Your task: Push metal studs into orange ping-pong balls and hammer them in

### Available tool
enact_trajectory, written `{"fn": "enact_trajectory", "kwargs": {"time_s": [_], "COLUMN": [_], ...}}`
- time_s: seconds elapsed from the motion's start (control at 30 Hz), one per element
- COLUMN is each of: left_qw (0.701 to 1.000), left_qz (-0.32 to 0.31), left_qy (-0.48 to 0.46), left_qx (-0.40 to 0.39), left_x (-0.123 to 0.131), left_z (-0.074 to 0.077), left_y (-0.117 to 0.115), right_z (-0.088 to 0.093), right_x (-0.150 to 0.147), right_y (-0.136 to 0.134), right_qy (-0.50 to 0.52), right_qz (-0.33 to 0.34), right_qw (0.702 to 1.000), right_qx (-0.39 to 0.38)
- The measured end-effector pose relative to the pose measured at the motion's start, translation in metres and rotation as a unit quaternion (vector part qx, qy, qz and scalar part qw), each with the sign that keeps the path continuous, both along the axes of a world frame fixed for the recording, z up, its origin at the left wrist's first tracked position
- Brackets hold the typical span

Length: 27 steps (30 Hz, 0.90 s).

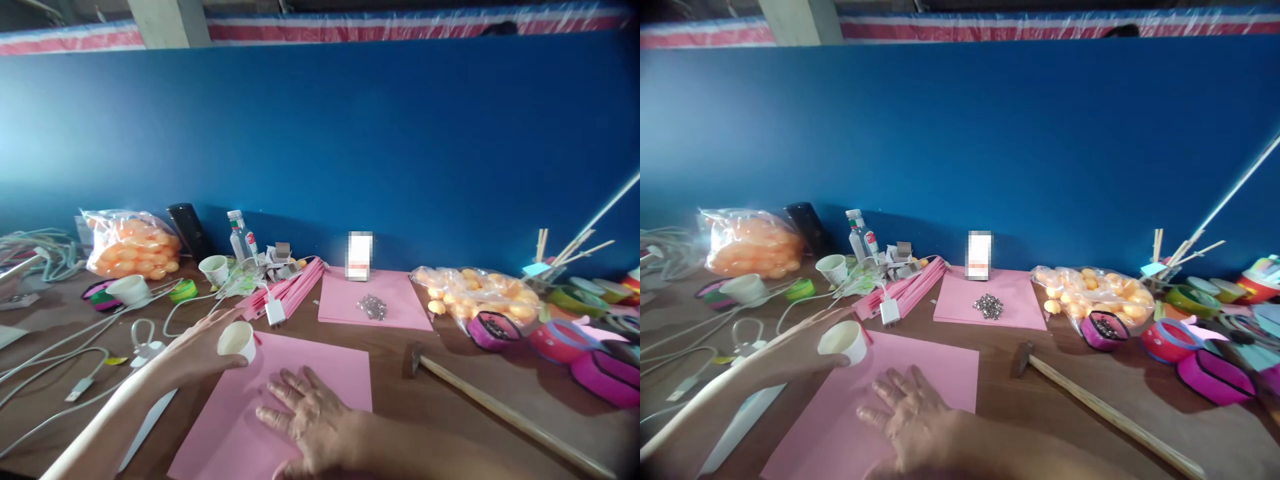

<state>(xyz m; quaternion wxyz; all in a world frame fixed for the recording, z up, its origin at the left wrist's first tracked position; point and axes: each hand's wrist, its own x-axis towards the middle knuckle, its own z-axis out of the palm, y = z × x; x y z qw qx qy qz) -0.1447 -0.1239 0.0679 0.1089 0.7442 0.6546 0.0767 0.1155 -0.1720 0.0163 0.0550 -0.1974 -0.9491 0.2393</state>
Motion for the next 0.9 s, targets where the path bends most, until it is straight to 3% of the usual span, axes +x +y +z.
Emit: {"fn": "enact_trajectory", "kwargs": {"time_s": [0.27, 0.4, 0.53, 0.9], "left_qw": [0.999, 0.999, 0.999, 0.998], "left_qz": [0.011, 0.025, 0.029, 0.043], "left_qy": [-0.016, -0.007, -0.006, -0.033], "left_qx": [-0.031, -0.038, -0.046, -0.031], "left_x": [0.007, 0.012, 0.016, 0.004], "left_z": [-0.007, -0.002, 0.004, 0.003], "left_y": [0.000, -0.002, -0.006, -0.015], "right_z": [0.001, 0.002, -0.005, -0.018], "right_x": [-0.007, -0.007, -0.009, -0.025], "right_y": [0.005, 0.003, 0.002, -0.002], "right_qy": [-0.013, -0.017, -0.021, -0.020], "right_qz": [0.012, 0.019, 0.034, 0.032], "right_qw": [0.999, 0.999, 0.999, 0.994], "right_qx": [-0.031, -0.026, -0.009, 0.099]}}
